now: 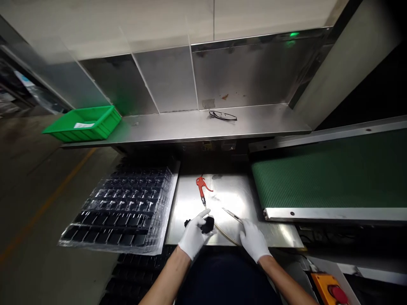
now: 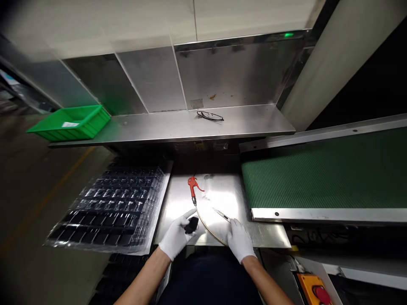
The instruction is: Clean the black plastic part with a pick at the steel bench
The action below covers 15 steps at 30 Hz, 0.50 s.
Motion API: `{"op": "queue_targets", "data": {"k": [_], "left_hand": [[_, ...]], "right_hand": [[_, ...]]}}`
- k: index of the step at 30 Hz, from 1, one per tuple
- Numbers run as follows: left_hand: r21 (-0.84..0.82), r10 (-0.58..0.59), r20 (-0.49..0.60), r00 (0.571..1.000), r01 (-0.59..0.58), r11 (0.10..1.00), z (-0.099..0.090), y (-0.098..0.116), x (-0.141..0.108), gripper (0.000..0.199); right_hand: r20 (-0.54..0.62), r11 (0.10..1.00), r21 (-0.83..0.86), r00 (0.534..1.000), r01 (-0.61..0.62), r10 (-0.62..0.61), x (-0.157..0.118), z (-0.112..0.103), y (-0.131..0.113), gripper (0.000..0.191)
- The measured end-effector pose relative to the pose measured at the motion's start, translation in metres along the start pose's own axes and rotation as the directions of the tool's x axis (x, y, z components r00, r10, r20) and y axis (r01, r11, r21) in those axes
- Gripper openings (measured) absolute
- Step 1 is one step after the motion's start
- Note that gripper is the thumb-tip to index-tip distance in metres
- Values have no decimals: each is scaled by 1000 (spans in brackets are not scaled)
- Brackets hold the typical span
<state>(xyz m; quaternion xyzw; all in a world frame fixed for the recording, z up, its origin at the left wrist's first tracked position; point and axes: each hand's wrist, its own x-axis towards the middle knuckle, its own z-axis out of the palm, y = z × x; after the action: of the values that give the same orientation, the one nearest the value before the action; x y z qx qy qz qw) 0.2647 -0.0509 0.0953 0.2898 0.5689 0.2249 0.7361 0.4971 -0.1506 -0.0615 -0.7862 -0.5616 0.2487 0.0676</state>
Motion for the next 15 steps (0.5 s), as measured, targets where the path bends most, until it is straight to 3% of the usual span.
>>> {"op": "queue_targets", "data": {"k": [4, 7, 11, 15], "left_hand": [[-250, 124, 15, 992, -116, 961, 23, 44, -58, 38], [-394, 177, -34, 984, -176, 902, 47, 59, -94, 34], [-420, 246, -177, 953, -299, 857, 76, 56, -126, 45], [-391, 292, -303, 907, -398, 830, 97, 43, -140, 53]], "right_hand": [[62, 987, -123, 993, 105, -98, 37, -8, -20, 33], [115, 971, -181, 984, 156, -136, 47, -12, -19, 22], [185, 953, -201, 965, 225, -189, 51, -17, -5, 23], [291, 967, -158, 945, 200, -148, 59, -14, 10, 18]]}}
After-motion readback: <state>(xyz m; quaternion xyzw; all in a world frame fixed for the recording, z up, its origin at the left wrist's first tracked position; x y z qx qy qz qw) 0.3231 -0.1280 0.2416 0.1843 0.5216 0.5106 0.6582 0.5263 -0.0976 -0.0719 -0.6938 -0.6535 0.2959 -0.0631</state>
